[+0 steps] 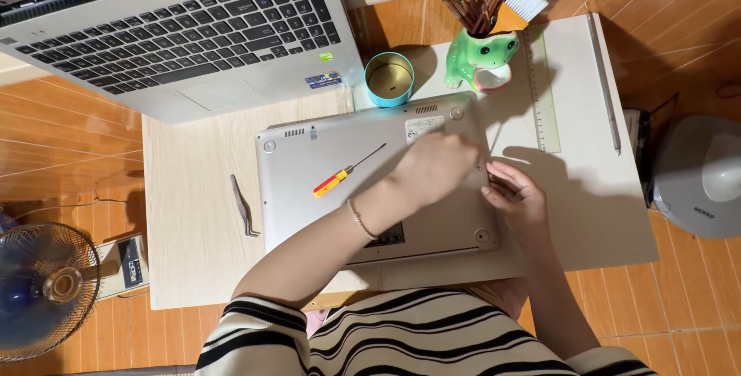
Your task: The recorder uses a screwdriver to remove multiple screws from the bottom panel of a silver laptop on a repair bench.
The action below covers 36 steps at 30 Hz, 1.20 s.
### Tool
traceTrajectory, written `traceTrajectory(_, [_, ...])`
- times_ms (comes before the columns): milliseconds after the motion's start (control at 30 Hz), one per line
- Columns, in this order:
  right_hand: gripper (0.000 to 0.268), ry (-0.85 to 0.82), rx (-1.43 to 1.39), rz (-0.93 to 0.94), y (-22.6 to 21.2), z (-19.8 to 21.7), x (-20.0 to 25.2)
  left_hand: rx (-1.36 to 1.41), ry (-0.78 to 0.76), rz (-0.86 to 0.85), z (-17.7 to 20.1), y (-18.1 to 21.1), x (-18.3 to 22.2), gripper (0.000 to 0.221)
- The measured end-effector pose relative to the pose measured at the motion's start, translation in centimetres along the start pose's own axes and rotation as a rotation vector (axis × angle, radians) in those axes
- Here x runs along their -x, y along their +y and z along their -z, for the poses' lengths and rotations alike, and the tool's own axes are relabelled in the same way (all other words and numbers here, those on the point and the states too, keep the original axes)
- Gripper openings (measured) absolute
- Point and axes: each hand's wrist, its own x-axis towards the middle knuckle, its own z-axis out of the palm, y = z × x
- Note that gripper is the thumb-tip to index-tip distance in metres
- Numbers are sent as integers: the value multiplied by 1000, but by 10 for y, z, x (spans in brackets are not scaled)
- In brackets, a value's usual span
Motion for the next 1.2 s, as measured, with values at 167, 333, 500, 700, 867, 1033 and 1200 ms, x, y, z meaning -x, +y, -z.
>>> traceTrajectory(167, [63, -38, 22, -3, -7, -1, 2, 386, 354, -25, 3, -21, 25, 17])
traceTrajectory(333, [75, -110, 280, -15, -16, 3, -5, 561, 558, 35, -19, -35, 49, 21])
traceTrajectory(500, [80, -178, -39, -212, 20, 30, -33, 1361, 477, 478, -105, -45, 80, 28])
traceTrajectory(700, [73, -199, -364, -551, -16, 25, -47, 1662, 529, 348, -114, -39, 98, 25])
traceTrajectory(867, [63, -289, -573, -573, -27, 16, -46, 1632, 560, 282, -112, -40, 103, 23])
traceTrajectory(1033, [55, -287, -655, -519, -26, 16, -38, 1553, 591, 309, -78, -39, 111, 23])
traceTrajectory(1200, [51, -244, -549, -364, -45, 5, -25, 970, 581, 272, -11, -20, 118, 19])
